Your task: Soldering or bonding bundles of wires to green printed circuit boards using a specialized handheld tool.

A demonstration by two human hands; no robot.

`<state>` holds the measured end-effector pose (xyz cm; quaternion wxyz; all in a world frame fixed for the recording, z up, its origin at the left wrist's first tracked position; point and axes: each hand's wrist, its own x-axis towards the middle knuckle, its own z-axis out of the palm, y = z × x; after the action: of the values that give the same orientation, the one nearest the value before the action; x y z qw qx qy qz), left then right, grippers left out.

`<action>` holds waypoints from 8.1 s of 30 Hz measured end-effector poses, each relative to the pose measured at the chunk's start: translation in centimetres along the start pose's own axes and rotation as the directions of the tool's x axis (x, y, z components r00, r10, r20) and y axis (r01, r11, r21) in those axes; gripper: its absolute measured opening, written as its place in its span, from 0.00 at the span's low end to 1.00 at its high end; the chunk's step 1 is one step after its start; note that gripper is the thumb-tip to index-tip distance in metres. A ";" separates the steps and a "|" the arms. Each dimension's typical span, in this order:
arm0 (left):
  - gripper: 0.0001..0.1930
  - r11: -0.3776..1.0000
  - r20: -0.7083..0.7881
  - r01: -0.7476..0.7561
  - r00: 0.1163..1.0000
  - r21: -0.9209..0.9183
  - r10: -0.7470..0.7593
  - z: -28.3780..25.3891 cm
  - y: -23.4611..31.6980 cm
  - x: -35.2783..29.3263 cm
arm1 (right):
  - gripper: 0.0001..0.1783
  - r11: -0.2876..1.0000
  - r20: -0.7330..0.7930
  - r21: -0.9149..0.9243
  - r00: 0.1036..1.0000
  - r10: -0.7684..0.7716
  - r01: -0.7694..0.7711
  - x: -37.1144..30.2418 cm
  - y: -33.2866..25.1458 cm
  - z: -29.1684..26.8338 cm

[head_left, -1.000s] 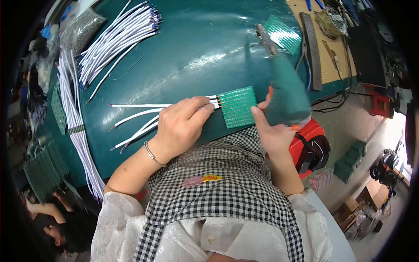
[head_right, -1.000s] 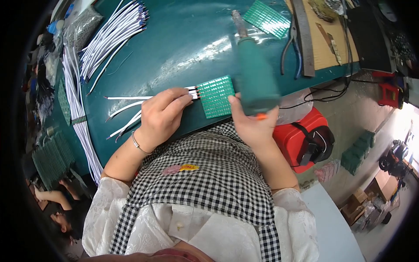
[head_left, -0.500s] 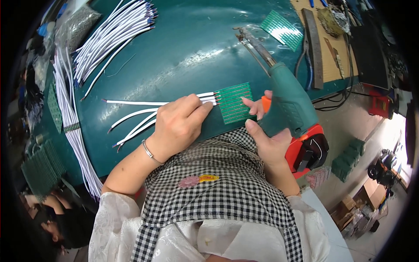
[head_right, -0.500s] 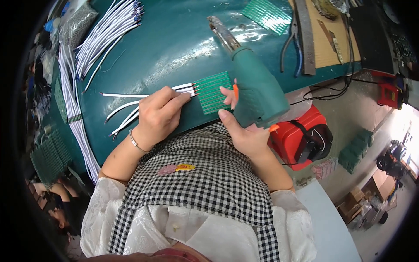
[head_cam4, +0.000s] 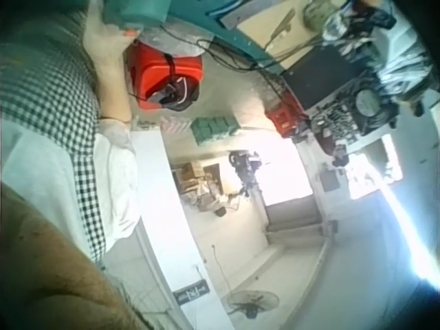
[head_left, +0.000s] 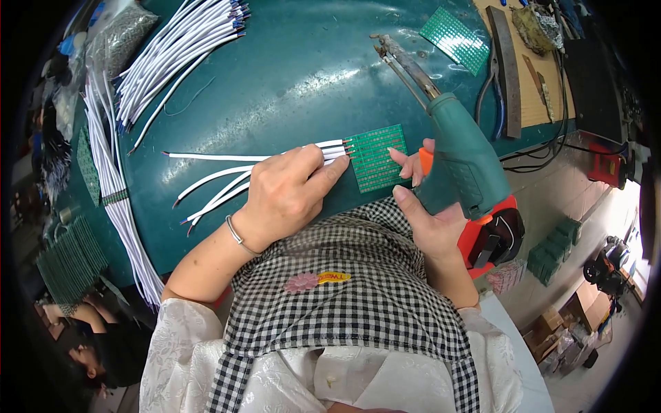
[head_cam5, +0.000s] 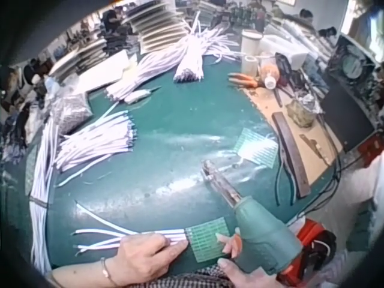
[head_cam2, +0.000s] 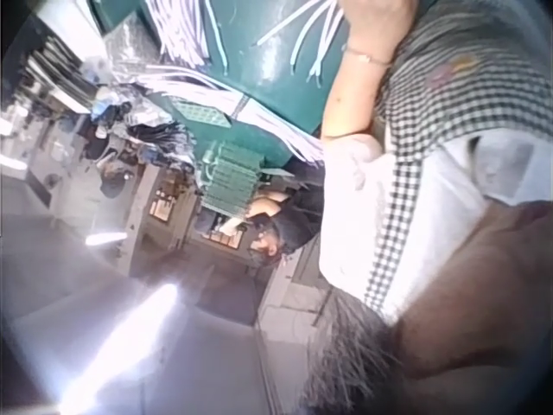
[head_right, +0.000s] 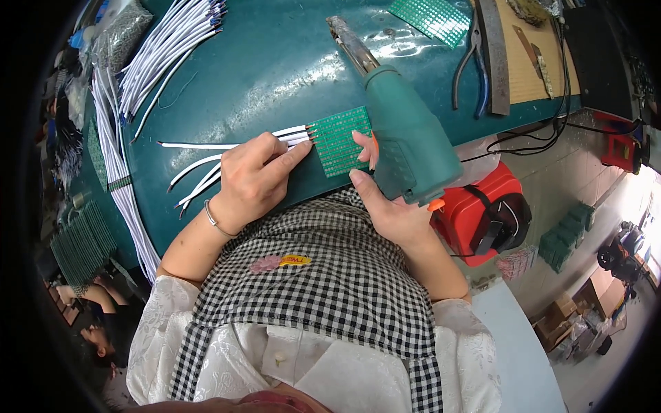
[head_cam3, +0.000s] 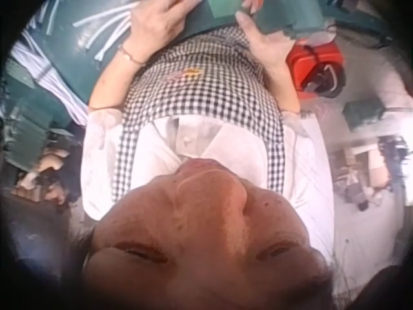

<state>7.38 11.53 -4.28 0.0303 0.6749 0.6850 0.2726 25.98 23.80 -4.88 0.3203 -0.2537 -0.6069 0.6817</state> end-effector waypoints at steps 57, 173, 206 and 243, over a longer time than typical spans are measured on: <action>0.12 0.980 0.249 0.157 0.951 0.124 -0.184 -1.9 3.5 2.8 | 0.38 0.991 0.053 0.065 0.993 0.110 -0.114 -3.9 -2.0 -7.0; 0.15 0.992 -0.041 0.071 0.996 -0.104 -0.076 0.7 0.6 0.2 | 0.30 0.918 -0.104 -0.349 0.966 -0.236 0.187 -0.5 2.4 -0.3; 0.20 0.982 -0.126 0.018 0.991 -0.190 -0.042 0.3 -0.2 0.1 | 0.36 0.966 0.075 -0.135 0.975 -0.211 0.220 1.6 0.1 -0.8; 0.16 0.997 0.086 -0.062 0.995 0.040 0.058 -0.2 -0.1 1.6 | 0.34 0.957 -0.069 0.179 0.968 0.243 -0.228 -4.1 -2.8 -3.4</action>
<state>7.04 12.95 -3.68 0.0370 0.7067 0.6681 0.2299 31.59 23.16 -2.72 0.2844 -0.3266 -0.4970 0.7520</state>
